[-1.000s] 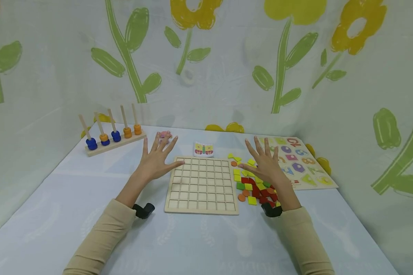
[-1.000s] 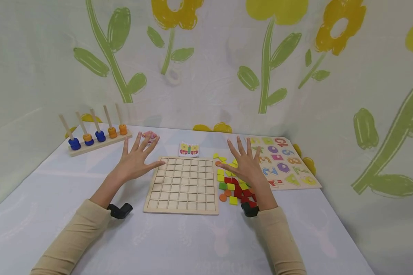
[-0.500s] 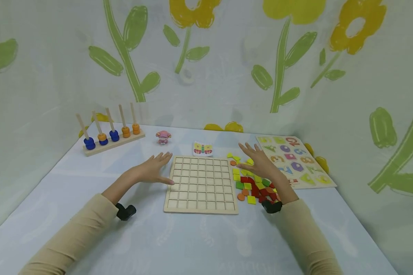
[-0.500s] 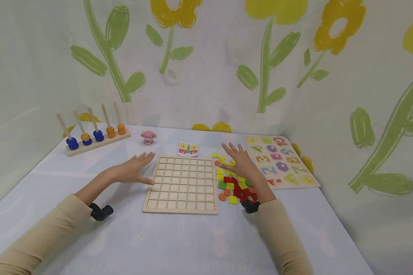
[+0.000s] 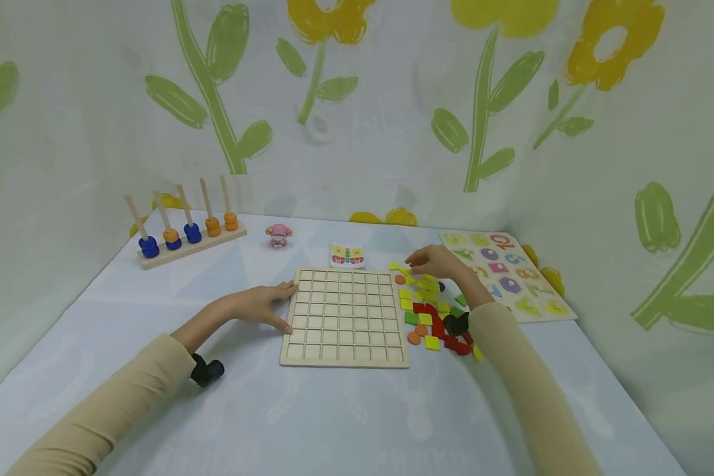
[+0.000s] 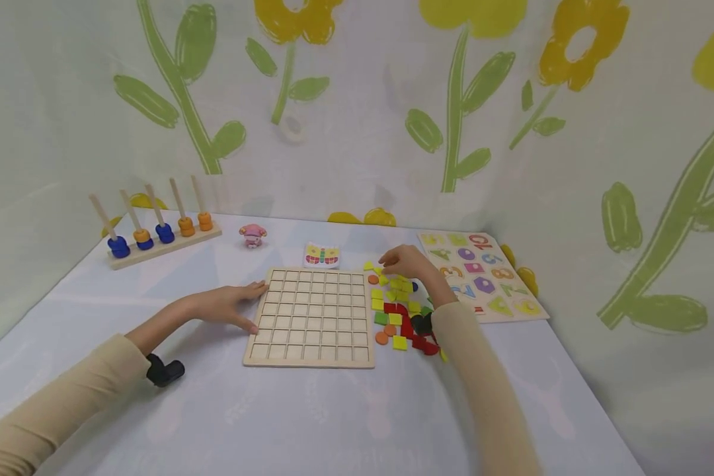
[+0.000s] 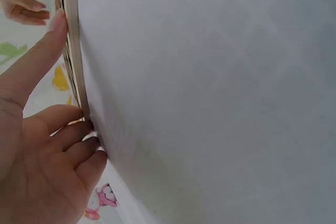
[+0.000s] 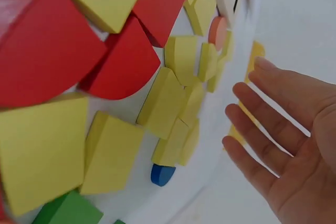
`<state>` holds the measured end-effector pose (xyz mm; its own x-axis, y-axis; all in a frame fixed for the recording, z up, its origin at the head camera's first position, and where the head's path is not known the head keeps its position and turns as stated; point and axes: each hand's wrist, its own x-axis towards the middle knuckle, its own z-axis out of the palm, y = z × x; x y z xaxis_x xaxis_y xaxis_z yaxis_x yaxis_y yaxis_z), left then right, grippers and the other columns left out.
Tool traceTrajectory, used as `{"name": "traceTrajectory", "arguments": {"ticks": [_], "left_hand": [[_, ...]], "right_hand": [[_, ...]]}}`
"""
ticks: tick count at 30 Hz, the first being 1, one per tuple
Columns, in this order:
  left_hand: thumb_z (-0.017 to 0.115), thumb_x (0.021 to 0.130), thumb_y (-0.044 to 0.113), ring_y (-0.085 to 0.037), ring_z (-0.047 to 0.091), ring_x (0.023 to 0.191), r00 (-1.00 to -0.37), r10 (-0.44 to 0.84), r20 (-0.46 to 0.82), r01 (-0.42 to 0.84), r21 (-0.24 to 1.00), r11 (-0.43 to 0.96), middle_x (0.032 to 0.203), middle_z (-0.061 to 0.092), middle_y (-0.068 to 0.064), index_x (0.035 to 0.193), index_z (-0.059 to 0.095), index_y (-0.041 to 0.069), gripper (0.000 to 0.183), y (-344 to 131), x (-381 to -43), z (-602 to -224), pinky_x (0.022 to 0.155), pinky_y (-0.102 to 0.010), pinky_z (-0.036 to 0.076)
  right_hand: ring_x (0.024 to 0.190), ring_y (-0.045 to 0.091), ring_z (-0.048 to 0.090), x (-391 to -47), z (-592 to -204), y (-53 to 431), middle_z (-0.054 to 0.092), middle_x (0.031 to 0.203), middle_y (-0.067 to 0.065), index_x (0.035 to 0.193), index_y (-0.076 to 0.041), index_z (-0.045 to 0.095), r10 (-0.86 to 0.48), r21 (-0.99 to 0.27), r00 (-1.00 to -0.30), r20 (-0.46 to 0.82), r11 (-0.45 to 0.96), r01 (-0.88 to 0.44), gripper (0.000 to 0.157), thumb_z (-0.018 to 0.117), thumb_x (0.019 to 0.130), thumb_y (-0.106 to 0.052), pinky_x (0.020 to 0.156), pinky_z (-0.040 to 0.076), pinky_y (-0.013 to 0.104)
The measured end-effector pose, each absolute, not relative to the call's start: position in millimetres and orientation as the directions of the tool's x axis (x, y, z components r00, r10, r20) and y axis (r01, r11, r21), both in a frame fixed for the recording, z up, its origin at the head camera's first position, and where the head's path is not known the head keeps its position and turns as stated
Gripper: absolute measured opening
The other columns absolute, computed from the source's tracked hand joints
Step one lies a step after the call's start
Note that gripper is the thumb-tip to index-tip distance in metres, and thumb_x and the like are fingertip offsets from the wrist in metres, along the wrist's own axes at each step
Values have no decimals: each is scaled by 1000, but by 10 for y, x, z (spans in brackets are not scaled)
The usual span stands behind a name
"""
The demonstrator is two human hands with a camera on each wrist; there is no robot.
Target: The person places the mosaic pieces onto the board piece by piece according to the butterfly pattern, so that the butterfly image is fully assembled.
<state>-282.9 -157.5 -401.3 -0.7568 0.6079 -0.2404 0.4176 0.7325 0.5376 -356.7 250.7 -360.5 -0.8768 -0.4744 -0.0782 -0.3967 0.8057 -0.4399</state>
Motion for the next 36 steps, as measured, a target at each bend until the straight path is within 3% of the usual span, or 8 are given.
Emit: {"name": "traceTrajectory", "arguments": {"ticks": [11,18,22,29,36], "left_hand": [[77,78,47,-38,14,144,-760,599,-251,405,537,740,156,15,-23,152,23,1,103,-1601,-2856,-3994,114,-53,14],[78,78,44,-38,14,144,-768,574,-284,372,531,762,156,14,-22,152,22,2,102,-1556,-2864,-3942,114,-53,14],[78,78,43,-39,15,143,-775,568,-278,370,529,763,156,16,-23,152,23,2,101,-1523,-2853,-3922,114,-53,15],[78,77,45,-38,15,144,-779,558,-288,362,520,774,156,15,-22,153,22,5,103,-1526,-2874,-3933,115,-53,14],[80,75,45,-41,18,142,-795,538,-280,352,509,785,155,19,-23,152,26,4,103,-1560,-2853,-3971,113,-55,18]], "right_hand": [[91,29,62,-3777,-3769,2441,66,109,16,108,-2,69,-316,-466,-936,-158,859,-212,29,72,89,-23,83,52,42],[84,26,60,-3782,-3807,2455,66,103,14,99,-4,64,-282,-507,-949,-138,843,-177,24,75,86,-21,74,52,35],[90,29,64,-3736,-3772,2478,69,102,15,100,-3,69,-311,-518,-948,-62,822,-235,18,72,88,-16,78,53,39],[85,30,66,-3632,-3625,2316,73,94,9,105,-3,73,-406,-599,-909,92,707,-376,18,64,93,-12,77,54,43],[89,31,68,-3472,-3616,1727,73,95,6,103,-6,74,-512,-696,-858,42,601,-393,16,68,91,-14,83,54,44]]}}
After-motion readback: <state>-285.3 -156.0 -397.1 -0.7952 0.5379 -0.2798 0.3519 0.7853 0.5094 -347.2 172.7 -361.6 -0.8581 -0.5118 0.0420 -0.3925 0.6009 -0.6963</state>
